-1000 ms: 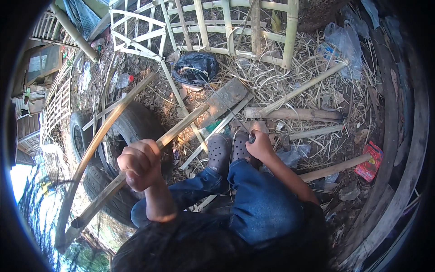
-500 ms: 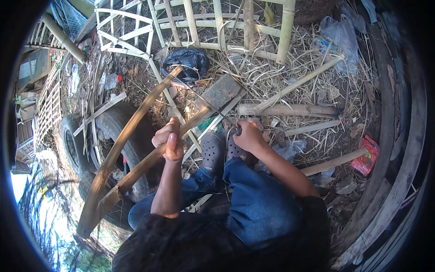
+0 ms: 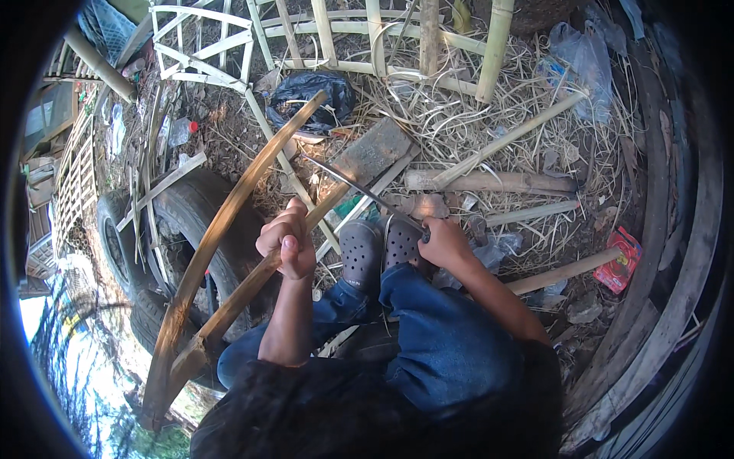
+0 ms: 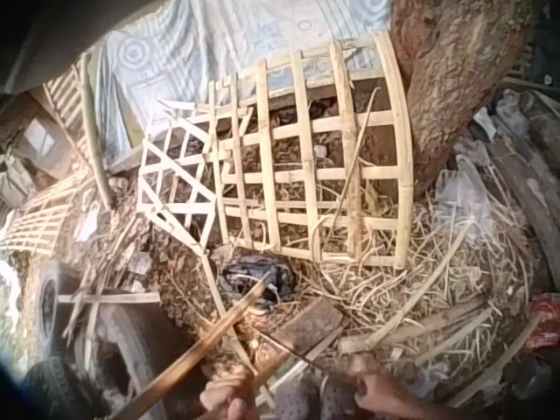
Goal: The person assembles a bamboo lattice structure by placing long strips onto the frame and securing them with nails using a hammer.
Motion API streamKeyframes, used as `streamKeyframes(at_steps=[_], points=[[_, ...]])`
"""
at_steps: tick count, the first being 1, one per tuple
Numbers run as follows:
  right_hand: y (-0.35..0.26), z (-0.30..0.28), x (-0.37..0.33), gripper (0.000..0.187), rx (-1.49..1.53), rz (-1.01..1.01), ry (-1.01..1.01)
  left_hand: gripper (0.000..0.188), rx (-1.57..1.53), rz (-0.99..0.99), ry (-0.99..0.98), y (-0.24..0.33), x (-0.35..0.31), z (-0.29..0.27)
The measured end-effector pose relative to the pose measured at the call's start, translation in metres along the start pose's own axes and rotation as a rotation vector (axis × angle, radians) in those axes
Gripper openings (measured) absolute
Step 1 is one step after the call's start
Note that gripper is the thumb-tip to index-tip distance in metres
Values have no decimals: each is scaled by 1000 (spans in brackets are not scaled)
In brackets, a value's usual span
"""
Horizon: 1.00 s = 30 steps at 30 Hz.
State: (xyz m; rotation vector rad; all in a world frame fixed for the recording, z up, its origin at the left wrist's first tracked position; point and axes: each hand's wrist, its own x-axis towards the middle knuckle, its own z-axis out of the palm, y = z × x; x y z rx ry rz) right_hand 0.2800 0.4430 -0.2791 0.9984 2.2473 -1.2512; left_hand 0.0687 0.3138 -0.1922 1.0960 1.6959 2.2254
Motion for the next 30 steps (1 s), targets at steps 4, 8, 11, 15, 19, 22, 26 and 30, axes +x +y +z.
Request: streamKeyframes(at_steps=[4, 8, 11, 15, 19, 22, 26, 30], points=[[-24, -8, 11, 37, -5, -79, -8, 44, -28, -43, -10, 2, -1, -1], [-30, -1, 29, 35, -51, -100, -25, 43, -26, -54, -26, 6, -6, 4], [-24, 8, 37, 36, -40, -59, -26, 41, -56, -63, 46, 3, -13, 4], [-25, 16, 45, 35, -19, -50, -16, 45, -83, -79, 50, 2, -9, -7], [-25, 23, 49, 35, -52, -55, 31, 43, -134, -77, 91, -1, -3, -13], [-17, 29, 50, 36, -49, -43, 37, 40, -112, -76, 86, 2, -3, -3], [-25, 8, 40, 36, -61, -53, 53, 38, -148, -132, 195, 6, 5, 9], [-47, -22, 12, 32, -44, -110, 88, 36, -206, 7, 161, 49, 23, 18]])
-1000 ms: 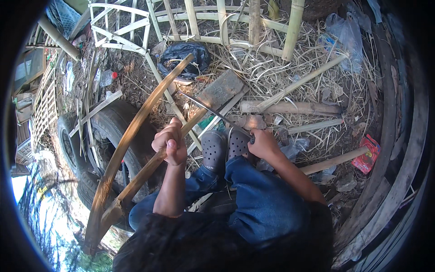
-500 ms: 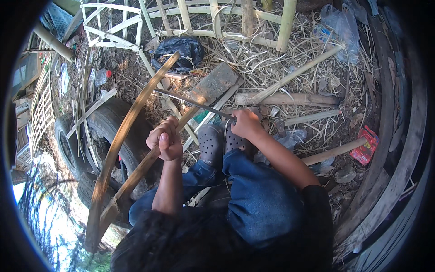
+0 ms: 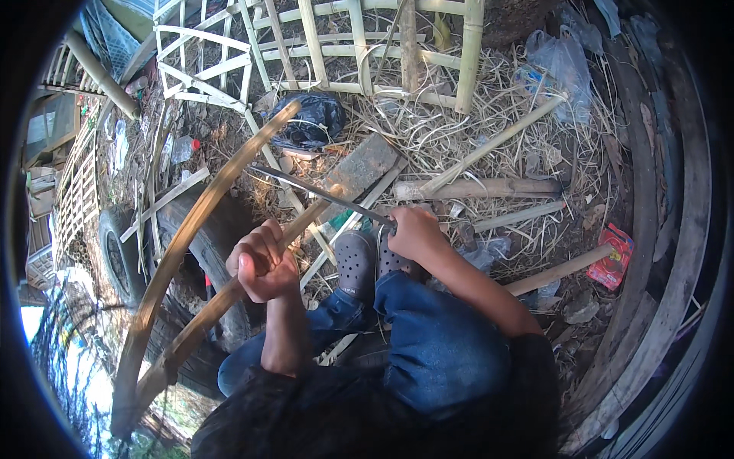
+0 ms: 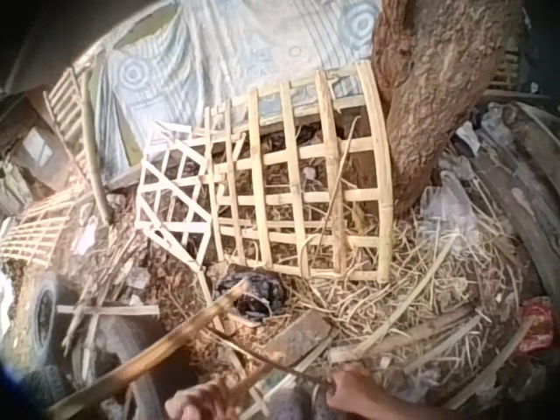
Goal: The person assembles a bamboo lattice structure by placing long strips onto the frame and securing them with nails using a hammer.
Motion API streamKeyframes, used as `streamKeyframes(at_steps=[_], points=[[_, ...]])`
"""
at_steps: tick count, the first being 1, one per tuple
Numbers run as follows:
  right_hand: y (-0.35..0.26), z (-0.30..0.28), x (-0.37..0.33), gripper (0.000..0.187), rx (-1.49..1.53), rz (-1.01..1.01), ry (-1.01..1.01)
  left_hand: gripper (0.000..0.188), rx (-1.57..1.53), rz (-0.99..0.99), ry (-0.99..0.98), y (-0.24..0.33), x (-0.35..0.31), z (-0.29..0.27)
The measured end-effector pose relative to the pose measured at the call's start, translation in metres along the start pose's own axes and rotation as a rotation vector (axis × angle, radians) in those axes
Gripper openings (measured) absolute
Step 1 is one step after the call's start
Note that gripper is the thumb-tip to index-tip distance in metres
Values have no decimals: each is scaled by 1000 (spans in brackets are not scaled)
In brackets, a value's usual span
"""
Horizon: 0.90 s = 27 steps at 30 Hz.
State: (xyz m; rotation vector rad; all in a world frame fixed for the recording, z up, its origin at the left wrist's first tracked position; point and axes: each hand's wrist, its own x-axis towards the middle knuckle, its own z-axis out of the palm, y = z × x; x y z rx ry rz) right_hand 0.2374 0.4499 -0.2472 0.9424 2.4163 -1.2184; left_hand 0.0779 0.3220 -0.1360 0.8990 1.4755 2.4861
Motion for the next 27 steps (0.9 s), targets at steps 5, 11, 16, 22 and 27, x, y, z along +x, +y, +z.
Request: streamKeyframes(at_steps=[5, 11, 16, 22, 27], points=[[-1, 28, 22, 28, 55, -39, -31, 38, 222, 23, -47, -27, -7, -16], [47, 56, 36, 25, -28, 119, 4, 42, -132, 22, -21, -19, 22, 0], [35, 50, 23, 31, -4, 76, 25, 40, -25, 28, -78, 18, 29, 4], [44, 38, -3, 40, 113, 111, 38, 40, 35, -2, -54, 22, 17, -10], [38, 28, -3, 39, 233, 150, 67, 36, 95, -15, -26, -10, -5, -27]])
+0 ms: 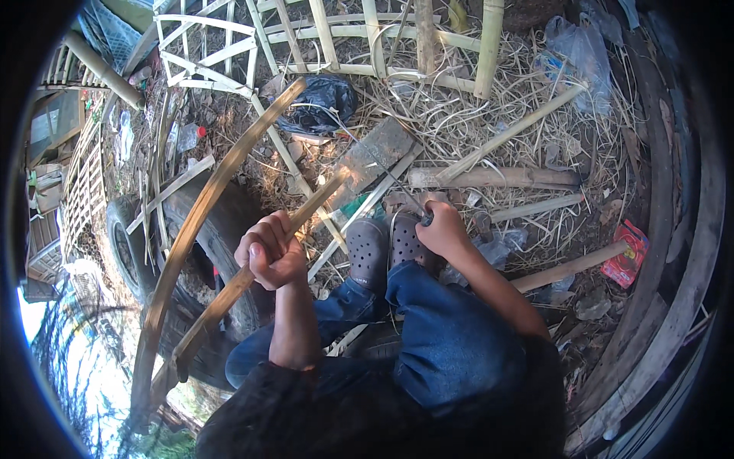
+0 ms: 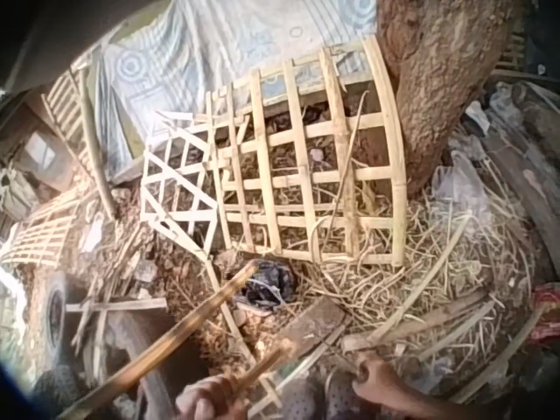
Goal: The person assembles a bamboo lattice structure by placing long strips onto the frame and securing them with nails using a hammer.
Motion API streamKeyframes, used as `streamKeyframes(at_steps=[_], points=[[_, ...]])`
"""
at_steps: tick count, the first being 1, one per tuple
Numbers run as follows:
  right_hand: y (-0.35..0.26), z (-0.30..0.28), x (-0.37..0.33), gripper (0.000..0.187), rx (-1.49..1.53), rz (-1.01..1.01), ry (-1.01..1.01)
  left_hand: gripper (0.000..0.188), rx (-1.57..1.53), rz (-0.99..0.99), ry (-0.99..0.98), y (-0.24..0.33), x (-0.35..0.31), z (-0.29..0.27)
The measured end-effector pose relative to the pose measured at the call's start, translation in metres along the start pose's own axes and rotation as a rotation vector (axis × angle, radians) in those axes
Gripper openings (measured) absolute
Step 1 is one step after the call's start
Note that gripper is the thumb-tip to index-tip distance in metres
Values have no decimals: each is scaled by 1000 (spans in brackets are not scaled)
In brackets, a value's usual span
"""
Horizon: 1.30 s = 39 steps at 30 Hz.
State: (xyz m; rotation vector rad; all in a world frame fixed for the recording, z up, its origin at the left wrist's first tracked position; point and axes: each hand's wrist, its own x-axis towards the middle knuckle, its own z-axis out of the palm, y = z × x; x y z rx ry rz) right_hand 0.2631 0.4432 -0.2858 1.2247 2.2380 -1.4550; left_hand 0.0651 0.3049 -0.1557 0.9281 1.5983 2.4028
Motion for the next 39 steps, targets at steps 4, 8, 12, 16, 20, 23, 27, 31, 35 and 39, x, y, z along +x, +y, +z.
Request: streamKeyframes(at_steps=[4, 8, 12, 16, 20, 23, 27, 31, 35, 39], points=[[-19, -5, 1, 39, -82, -56, -53, 38, -64, -78, 87, -40, -16, -1], [-25, 7, 13, 38, -155, -56, -88, 39, -21, -65, 91, -47, -15, 12], [-12, 18, 26, 37, -189, -55, -90, 38, -5, -110, 91, -47, -22, 10], [-16, 18, 24, 35, -203, -23, -65, 39, -40, -126, 122, -47, -21, 2], [-26, 14, 29, 35, -208, -9, -75, 38, -118, -143, 139, -45, -10, 0], [-26, 5, 26, 34, -223, -22, -82, 38, -144, -142, 166, -35, -3, 9], [-56, -17, 8, 31, -205, -107, -100, 39, -226, -51, 162, 10, 14, 17], [-37, -15, 20, 34, -199, -72, -72, 39, -186, -26, 83, -1, 11, 21], [12, 32, 31, 34, -223, -20, -12, 40, -118, -112, 167, -20, -8, 5], [13, 22, 45, 33, -234, -26, -31, 41, -88, -109, 151, -34, 0, 4]])
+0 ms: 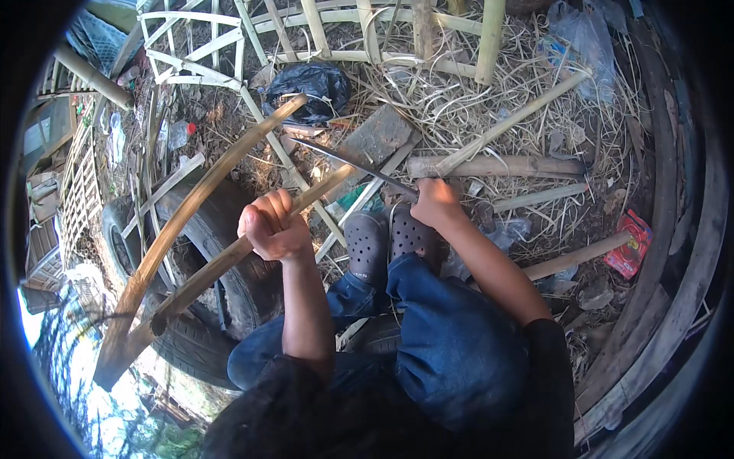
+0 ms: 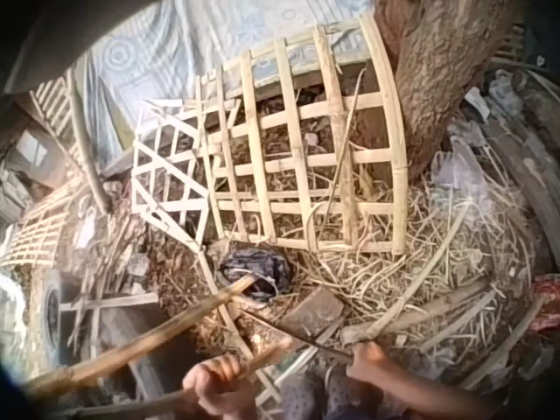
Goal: The person assembles a bamboo lattice structure by placing long strips onto the frame and securing them with nails using a hammer.
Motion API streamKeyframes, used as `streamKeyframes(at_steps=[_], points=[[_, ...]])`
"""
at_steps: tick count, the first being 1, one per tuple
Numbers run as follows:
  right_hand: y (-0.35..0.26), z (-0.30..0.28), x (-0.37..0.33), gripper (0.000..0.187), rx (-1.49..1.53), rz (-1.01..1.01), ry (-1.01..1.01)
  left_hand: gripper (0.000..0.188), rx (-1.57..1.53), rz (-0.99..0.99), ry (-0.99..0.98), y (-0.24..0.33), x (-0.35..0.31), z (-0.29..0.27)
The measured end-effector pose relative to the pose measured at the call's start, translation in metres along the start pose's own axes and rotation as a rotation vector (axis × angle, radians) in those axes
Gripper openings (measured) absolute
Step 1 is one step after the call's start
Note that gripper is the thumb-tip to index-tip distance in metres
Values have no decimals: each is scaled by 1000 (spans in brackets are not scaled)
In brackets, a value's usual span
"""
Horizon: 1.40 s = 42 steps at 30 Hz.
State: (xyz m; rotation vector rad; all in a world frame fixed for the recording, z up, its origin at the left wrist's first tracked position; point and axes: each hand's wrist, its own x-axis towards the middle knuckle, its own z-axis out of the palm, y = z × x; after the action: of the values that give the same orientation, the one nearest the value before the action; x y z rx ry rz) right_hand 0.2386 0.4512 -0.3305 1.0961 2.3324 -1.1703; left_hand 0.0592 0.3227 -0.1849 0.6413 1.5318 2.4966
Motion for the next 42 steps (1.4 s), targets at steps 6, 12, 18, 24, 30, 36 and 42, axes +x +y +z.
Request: streamKeyframes(at_steps=[6, 12, 18, 24, 30, 36, 42], points=[[-9, -2, -13, 34, 23, -40, -11, 42, -30, 58, -42, 54, 13, 11], [16, -5, -41, 41, 126, -66, -1, 40, -123, 78, -45, 70, 14, 8], [47, -37, -105, 36, 115, 91, 109, 43, -271, 59, 45, 97, 17, -8], [120, -64, -199, 32, 65, 326, 373, 49, -329, 75, 72, 152, 12, -39], [198, -38, -200, 39, 67, 584, 622, 47, -232, 147, 160, 204, -3, -57], [221, -49, -173, 42, 134, 600, 627, 48, -98, 31, 396, 243, -34, -76], [139, -127, -145, 47, 385, 143, 648, 49, -112, -123, 426, 282, -75, -96]])
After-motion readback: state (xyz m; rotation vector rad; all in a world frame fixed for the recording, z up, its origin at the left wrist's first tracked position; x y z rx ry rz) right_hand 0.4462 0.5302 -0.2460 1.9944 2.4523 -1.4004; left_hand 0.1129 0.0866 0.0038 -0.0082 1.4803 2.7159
